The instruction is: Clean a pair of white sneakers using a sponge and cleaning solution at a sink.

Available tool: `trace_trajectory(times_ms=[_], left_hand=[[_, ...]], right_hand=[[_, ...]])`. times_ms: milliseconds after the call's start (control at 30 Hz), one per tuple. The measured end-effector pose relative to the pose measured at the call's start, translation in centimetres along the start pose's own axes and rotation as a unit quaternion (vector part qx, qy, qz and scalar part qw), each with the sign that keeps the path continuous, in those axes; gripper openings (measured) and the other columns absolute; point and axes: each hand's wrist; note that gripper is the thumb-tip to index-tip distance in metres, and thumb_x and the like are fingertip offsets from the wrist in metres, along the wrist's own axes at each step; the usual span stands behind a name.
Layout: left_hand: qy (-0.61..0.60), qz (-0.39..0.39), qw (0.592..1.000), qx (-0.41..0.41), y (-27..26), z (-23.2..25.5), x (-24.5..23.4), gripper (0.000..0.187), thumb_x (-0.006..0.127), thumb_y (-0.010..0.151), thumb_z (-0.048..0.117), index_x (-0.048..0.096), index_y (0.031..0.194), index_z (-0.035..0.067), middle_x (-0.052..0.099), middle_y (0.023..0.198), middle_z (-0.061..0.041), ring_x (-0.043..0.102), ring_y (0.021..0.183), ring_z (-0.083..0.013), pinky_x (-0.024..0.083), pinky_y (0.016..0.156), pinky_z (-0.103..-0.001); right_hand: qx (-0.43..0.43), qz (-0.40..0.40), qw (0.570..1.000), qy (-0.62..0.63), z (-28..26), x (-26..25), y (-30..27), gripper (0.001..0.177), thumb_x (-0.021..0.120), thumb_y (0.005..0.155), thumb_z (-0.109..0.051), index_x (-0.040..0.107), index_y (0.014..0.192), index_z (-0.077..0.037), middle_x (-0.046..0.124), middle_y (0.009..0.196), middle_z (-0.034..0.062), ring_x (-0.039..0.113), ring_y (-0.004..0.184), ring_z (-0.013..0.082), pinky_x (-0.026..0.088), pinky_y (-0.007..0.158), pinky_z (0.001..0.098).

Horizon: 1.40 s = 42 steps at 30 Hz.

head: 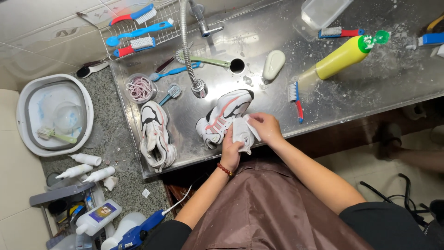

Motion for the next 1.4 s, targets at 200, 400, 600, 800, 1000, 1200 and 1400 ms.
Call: trace_trajectory(times_ms=[200, 400, 600, 800, 1000, 1200, 1400], left_hand=[[-0.123, 0.070, 0.989, -0.030, 0.6, 2.1, 0.9, 0.048, 0.051, 0.100, 0.000, 0.044, 0.147, 0.001, 0.061, 0.135, -0.014, 0.062, 0.121, -0.0220, 0.050, 0.106, -0.038], [-0.104, 0.037, 0.994, -0.010, 0.3, 1.6, -0.5, 0.052, 0.058, 0.092, -0.009, 0.047, 0.143, -0.005, 0.063, 0.134, -0.013, 0.063, 0.121, -0.0218, 0.050, 0.108, -0.037], [-0.039, 0.019, 0.998, -0.037, 0.4, 4.6, 0.8, 0.056, 0.062, 0.086, -0.008, 0.052, 0.141, -0.006, 0.067, 0.127, -0.013, 0.065, 0.113, -0.0201, 0.053, 0.099, -0.034], [0.142, 0.064, 0.988, 0.003, 0.9, 2.6, 1.0, 0.049, 0.066, 0.087, -0.007, 0.062, 0.135, -0.007, 0.069, 0.125, -0.014, 0.065, 0.109, -0.0180, 0.053, 0.095, -0.031], [0.241, 0.076, 0.966, 0.058, 1.0, -1.1, -0.1, 0.056, 0.058, 0.087, -0.008, 0.055, 0.143, -0.005, 0.064, 0.137, -0.013, 0.061, 0.123, -0.0187, 0.046, 0.107, -0.029], [0.285, 0.062, 0.947, 0.133, 0.9, -1.9, 0.0, 0.057, 0.051, 0.088, -0.010, 0.055, 0.145, -0.005, 0.062, 0.140, -0.015, 0.057, 0.130, -0.0206, 0.042, 0.112, -0.030], [0.248, 0.071, 0.960, 0.106, 1.0, -2.1, -0.4, 0.056, 0.054, 0.091, -0.010, 0.051, 0.147, -0.005, 0.062, 0.142, -0.013, 0.058, 0.129, -0.0188, 0.043, 0.110, -0.028]], right_hand=[[-0.014, -0.037, 0.969, 0.246, 3.6, 0.1, 0.6, 0.032, 0.060, 0.098, -0.019, 0.069, 0.119, 0.003, 0.074, 0.109, 0.0093, 0.067, 0.100, 0.0154, 0.052, 0.089, 0.0284], [0.024, -0.089, 0.925, 0.369, 2.6, -0.7, -0.9, 0.034, 0.056, 0.102, -0.020, 0.067, 0.124, 0.003, 0.074, 0.113, 0.0082, 0.068, 0.101, 0.0140, 0.053, 0.090, 0.0273], [-0.049, -0.145, 0.954, 0.257, 0.4, -1.1, -0.7, 0.034, 0.064, 0.099, -0.019, 0.069, 0.125, 0.002, 0.074, 0.111, 0.0061, 0.067, 0.099, 0.0096, 0.054, 0.088, 0.0256], [-0.123, -0.045, 0.991, 0.034, -5.5, -0.9, -3.0, 0.030, 0.071, 0.093, -0.026, 0.076, 0.111, -0.003, 0.077, 0.101, 0.0126, 0.071, 0.090, 0.0189, 0.056, 0.080, 0.0306], [-0.165, 0.051, 0.982, -0.074, -3.2, 0.2, -3.0, 0.029, 0.071, 0.091, -0.030, 0.078, 0.102, -0.005, 0.075, 0.099, 0.0181, 0.073, 0.092, 0.0330, 0.055, 0.082, 0.0395], [-0.086, 0.046, 0.991, -0.091, -4.2, 0.9, -2.6, 0.030, 0.068, 0.093, -0.033, 0.079, 0.104, -0.007, 0.075, 0.095, 0.0191, 0.073, 0.091, 0.0342, 0.056, 0.082, 0.0411], [-0.087, 0.051, 0.993, -0.067, -4.6, 0.9, -3.0, 0.031, 0.070, 0.088, -0.034, 0.080, 0.096, -0.006, 0.075, 0.086, 0.0183, 0.074, 0.082, 0.0339, 0.056, 0.074, 0.0419]])
Point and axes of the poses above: each hand's wrist, its own y-axis towards the middle knuckle, its own x-axis out of the palm, z = x × y
